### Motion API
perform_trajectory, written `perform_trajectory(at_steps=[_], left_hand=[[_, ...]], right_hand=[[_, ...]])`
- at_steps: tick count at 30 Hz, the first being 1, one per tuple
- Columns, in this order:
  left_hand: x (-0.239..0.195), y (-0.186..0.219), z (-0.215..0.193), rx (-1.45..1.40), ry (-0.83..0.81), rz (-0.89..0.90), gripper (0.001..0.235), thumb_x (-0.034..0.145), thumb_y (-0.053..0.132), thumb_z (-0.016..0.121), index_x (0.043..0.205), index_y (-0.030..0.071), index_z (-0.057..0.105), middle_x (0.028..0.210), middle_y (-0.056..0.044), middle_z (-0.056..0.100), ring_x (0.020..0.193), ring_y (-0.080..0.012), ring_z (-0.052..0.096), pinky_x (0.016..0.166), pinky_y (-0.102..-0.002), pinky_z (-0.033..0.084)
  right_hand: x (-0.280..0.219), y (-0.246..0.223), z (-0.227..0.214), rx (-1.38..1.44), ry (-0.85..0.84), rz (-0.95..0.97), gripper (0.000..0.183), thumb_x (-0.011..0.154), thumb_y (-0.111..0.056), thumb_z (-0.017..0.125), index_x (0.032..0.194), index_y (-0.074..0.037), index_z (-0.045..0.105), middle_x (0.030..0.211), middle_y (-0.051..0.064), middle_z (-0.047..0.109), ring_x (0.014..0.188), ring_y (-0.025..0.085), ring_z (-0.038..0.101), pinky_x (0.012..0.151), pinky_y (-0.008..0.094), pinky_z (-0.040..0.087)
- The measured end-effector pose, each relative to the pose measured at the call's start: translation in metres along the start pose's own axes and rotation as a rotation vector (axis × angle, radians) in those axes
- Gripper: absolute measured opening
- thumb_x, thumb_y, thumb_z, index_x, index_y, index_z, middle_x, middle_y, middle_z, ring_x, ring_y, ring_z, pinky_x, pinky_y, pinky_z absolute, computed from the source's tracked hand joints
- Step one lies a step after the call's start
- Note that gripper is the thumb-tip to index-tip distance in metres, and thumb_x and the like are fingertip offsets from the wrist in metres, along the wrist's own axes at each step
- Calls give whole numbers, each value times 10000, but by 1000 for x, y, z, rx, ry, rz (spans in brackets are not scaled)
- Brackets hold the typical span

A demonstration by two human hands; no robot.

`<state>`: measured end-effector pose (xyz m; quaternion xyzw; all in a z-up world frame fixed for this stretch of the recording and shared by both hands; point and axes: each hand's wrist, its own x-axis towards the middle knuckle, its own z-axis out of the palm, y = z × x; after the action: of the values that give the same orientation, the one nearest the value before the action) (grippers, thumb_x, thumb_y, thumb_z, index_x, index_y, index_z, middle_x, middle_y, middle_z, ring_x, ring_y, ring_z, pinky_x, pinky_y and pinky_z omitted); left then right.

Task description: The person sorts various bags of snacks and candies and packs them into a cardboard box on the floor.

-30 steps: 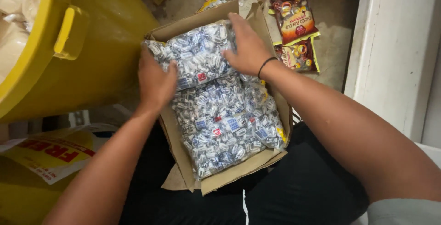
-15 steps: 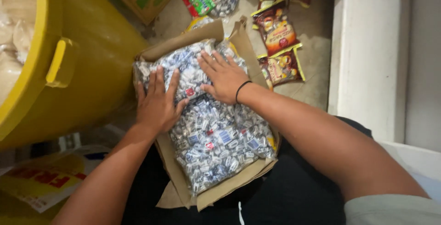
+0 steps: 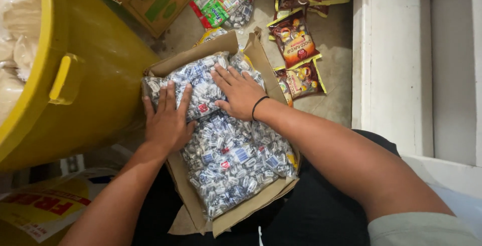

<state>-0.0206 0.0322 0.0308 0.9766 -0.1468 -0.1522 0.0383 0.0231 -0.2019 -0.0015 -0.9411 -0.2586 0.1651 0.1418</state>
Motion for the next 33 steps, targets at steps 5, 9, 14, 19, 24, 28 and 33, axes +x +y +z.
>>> perform_trajectory(at_steps=[5,9,14,19,24,28,33], left_hand=[[-1,-1,7,-1,63,-3,992,811,469,730,1608,212,199,1649,-253,179,1521,-425,190,1188,-645,156],[3,-5,1,-19,40,8,1014,802,502,731,1607,213,187,1646,-248,164,1515,-427,177,1181,-631,165],[2,-6,0,37,-44,8,1087,763,556,746,1607,212,156,1654,-229,138,1523,-412,161,1186,-618,172],[4,-1,-4,32,-62,-17,1183,690,608,760,1620,188,160,1677,-230,104,1513,-412,136,1166,-625,158],[12,-2,1,-19,-49,-15,1202,621,658,746,1582,146,237,1673,-239,86,1523,-430,124,1127,-651,147],[20,-12,20,-68,-33,18,1207,619,701,718,1554,70,289,1638,-295,78,1506,-489,88,1091,-733,135],[19,-24,49,-74,0,35,1215,596,732,716,1504,27,324,1604,-350,98,1486,-542,89,1052,-805,156]], right_hand=[[5,4,12,-50,67,-26,844,1001,-519,547,1625,-110,151,1701,111,126,1524,394,237,1196,606,230],[26,20,-14,-34,185,-159,798,912,-516,618,1508,-37,391,1561,205,383,1403,451,424,1070,608,369],[69,83,-75,360,644,-70,212,983,-287,646,958,-116,769,904,103,771,817,260,748,760,387,583],[137,199,-30,1006,763,272,190,956,-242,679,923,-63,733,839,56,757,682,157,744,562,278,569],[201,299,94,1248,716,593,136,916,-173,654,900,-57,724,803,41,764,629,146,759,452,262,522],[239,309,135,1349,504,804,113,875,-164,671,904,-67,722,795,43,723,613,140,719,416,286,485],[285,299,162,1641,406,816,162,891,-181,741,906,-47,650,715,79,592,493,172,487,389,339,350]])
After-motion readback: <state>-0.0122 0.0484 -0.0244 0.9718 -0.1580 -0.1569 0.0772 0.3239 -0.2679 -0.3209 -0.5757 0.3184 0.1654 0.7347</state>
